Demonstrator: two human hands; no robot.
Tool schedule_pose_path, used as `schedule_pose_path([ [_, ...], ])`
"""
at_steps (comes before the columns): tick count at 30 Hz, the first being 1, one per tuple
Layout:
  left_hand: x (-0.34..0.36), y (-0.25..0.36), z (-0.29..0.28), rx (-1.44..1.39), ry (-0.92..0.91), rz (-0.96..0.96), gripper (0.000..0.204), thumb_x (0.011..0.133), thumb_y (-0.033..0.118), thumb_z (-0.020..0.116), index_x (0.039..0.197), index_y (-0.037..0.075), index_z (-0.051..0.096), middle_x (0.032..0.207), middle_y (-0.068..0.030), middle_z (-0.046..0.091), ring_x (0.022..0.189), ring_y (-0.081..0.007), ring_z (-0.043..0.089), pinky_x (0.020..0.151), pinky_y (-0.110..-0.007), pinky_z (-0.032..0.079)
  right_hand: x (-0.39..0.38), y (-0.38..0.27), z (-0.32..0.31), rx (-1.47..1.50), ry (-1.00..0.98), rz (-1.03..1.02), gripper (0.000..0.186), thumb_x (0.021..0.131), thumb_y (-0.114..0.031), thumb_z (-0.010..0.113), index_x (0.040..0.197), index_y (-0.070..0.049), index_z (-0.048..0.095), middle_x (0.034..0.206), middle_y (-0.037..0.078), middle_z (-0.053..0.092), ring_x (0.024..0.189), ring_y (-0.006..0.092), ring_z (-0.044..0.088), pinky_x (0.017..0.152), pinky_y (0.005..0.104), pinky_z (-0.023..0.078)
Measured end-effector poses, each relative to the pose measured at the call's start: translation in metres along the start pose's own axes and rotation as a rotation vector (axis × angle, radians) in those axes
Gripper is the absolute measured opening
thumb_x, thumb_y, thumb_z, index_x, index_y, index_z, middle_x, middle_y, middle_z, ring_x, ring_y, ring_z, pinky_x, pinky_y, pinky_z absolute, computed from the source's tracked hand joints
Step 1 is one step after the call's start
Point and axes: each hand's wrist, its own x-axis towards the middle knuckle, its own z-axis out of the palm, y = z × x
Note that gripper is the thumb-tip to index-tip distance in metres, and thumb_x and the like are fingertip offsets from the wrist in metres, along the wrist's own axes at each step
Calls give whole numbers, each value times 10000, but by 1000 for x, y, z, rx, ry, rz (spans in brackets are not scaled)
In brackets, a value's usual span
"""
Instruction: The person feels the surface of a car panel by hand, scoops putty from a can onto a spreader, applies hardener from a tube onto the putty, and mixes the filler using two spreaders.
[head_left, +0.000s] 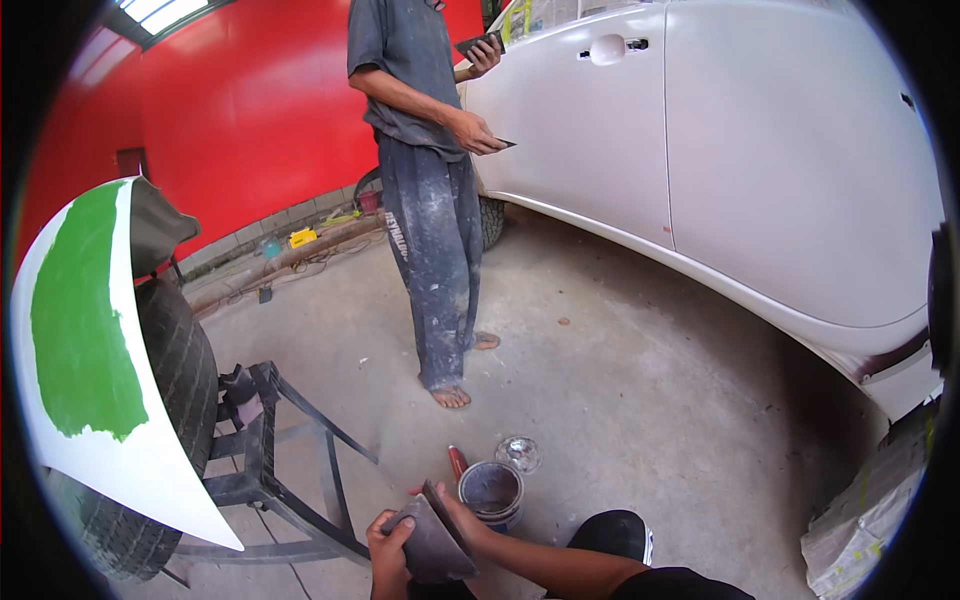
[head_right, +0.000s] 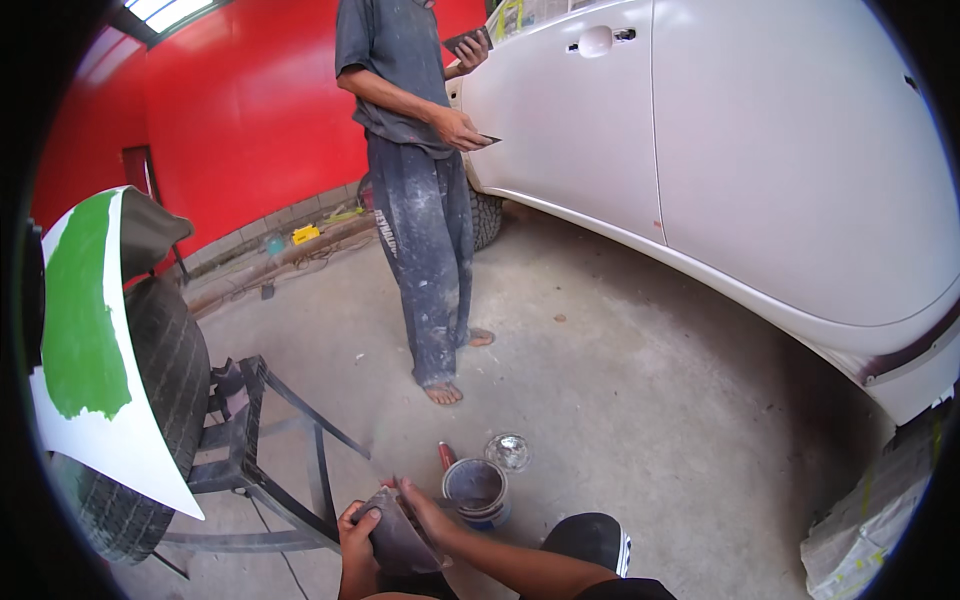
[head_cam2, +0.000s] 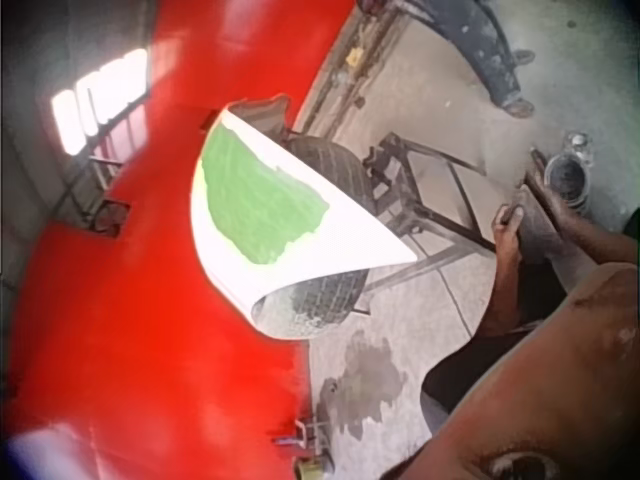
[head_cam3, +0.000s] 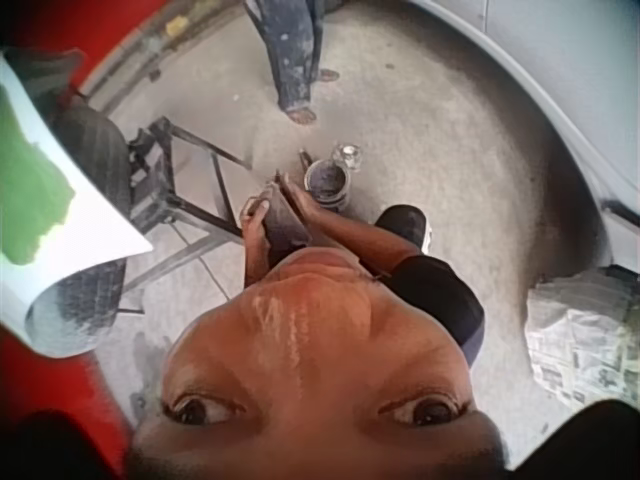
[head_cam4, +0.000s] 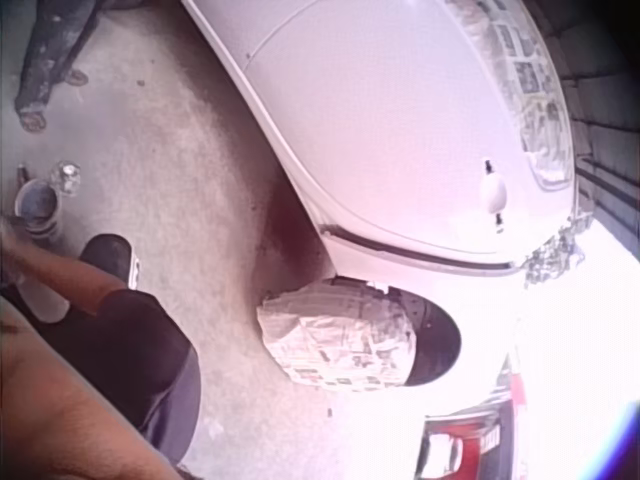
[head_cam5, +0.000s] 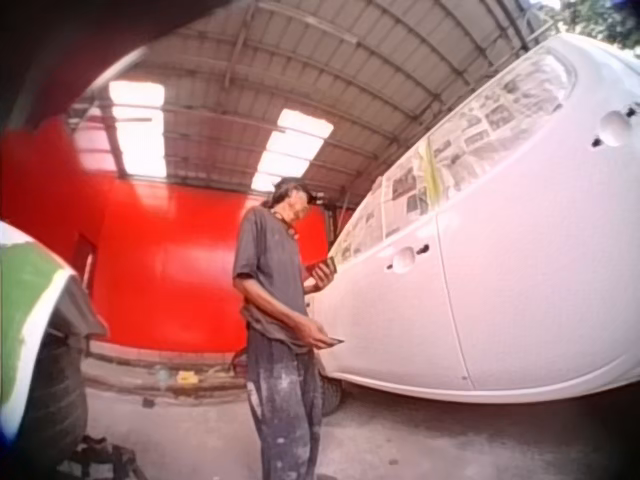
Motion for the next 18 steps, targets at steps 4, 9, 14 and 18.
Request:
schedule_pose_path([
  [4, 4, -11, -20, 133, 73, -55, 79, 801, 33, 686, 818, -6, 619, 720, -53, 636, 599, -125, 573, 608, -278, 488, -5, -30, 7, 155, -97, 128, 701, 963, -642, 223, 1458, -153, 311, 931, 29, 531, 911, 151, 552, 821, 291, 466],
  [9, -4, -13, -11, 292, 130, 149, 129, 790, 47, 729, 855, -37, 656, 727, -41, 641, 641, -102, 571, 632, -257, 470, -9, -22, 9, -72, -154, 91, 704, 965, -636, 192, 1512, -195, 215, 1074, 58, 546, 989, 162, 546, 886, 312, 450],
  [14, 2, 1, -18, 385, 101, 314, 171, 771, 67, 755, 841, -50, 653, 729, -45, 644, 657, -105, 572, 648, -260, 474, -17, -28, 26, -41, -159, 157, 732, 944, -679, 194, 1491, -198, 268, 1162, 82, 578, 911, 135, 597, 690, 256, 520],
  [18, 10, 8, -23, 370, 108, 409, 186, 757, 103, 770, 800, -27, 644, 714, -20, 617, 645, -86, 532, 623, -244, 443, -24, -46, 38, -148, -78, 373, 771, 921, -722, 216, 1399, -154, 422, 1044, 76, 624, 770, 114, 616, 543, 241, 502],
])
